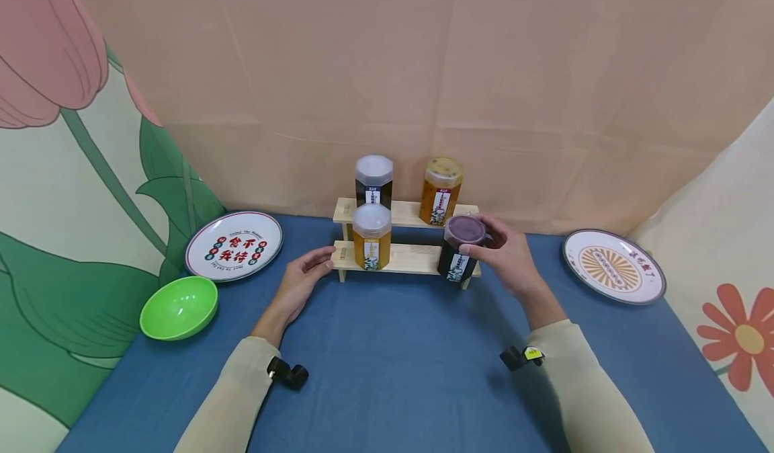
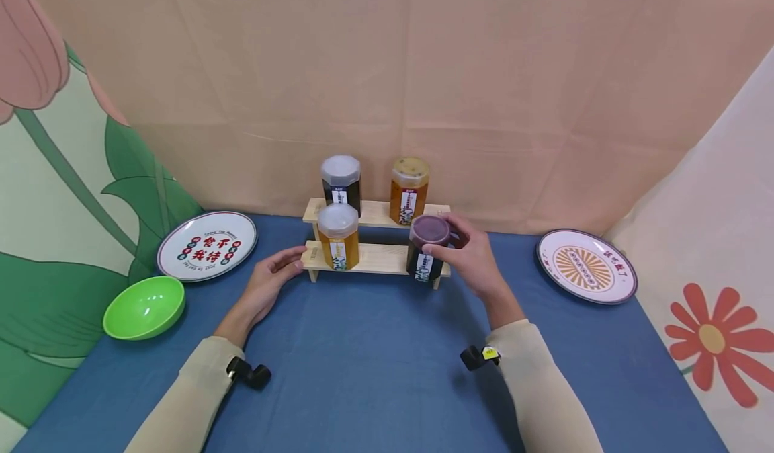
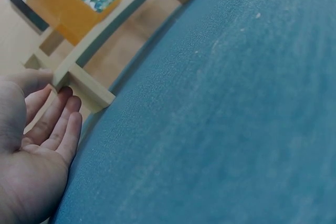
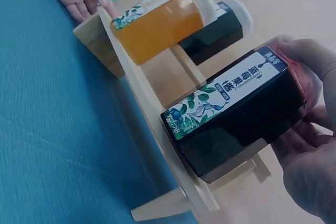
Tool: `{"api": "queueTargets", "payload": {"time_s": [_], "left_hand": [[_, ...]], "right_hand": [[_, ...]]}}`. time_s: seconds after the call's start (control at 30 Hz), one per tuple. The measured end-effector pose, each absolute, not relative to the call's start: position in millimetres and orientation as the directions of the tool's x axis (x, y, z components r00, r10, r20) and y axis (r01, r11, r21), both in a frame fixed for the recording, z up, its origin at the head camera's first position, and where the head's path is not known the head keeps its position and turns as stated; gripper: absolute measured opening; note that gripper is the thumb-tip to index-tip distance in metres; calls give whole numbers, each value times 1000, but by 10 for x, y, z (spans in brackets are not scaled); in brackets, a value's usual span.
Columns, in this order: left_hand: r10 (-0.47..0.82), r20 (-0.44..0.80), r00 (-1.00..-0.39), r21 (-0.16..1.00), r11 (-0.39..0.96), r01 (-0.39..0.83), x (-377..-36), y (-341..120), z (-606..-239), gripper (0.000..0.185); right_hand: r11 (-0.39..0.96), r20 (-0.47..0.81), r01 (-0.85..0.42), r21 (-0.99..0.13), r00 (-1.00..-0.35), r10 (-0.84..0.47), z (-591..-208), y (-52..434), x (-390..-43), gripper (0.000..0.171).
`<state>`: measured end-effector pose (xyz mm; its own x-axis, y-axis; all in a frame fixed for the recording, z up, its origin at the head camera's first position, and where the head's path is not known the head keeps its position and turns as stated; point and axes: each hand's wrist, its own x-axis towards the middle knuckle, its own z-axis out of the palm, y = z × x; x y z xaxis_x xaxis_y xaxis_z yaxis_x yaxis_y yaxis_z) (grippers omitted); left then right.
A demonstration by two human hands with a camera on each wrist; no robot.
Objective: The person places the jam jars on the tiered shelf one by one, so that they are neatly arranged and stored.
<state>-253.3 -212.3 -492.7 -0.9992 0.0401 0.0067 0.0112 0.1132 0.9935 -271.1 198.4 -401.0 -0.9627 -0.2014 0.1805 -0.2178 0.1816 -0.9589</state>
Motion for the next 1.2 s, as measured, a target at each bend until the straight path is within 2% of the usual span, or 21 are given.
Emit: {"api": "queueTargets", "payload": {"time_s": [0.4,0.7,0.93,1.2], "left_hand": [[46,4,-999,993,115,9,-2537,-2116,-4901,42],[37,-2,-999,993,114,2,-2535,-2126,-4909,42],[46,-2,-999,993,119,4,-2534,-2121,-4949,42],[28,-2,-1000,993,115,1,-2541,-2115,-4948,42]], "right_hand": [[114,176,-207,-972,-956,-234,-4042,1781,-2819,64],[126,155,-186,-974,-963,-219,-4070,1729,-2834,67],[120,220,-241,-963,-961,-169,-4111,1753,-2713,66],[33,279,-284,-958,-953,-121,-4149,1758,-2670,56]]}}
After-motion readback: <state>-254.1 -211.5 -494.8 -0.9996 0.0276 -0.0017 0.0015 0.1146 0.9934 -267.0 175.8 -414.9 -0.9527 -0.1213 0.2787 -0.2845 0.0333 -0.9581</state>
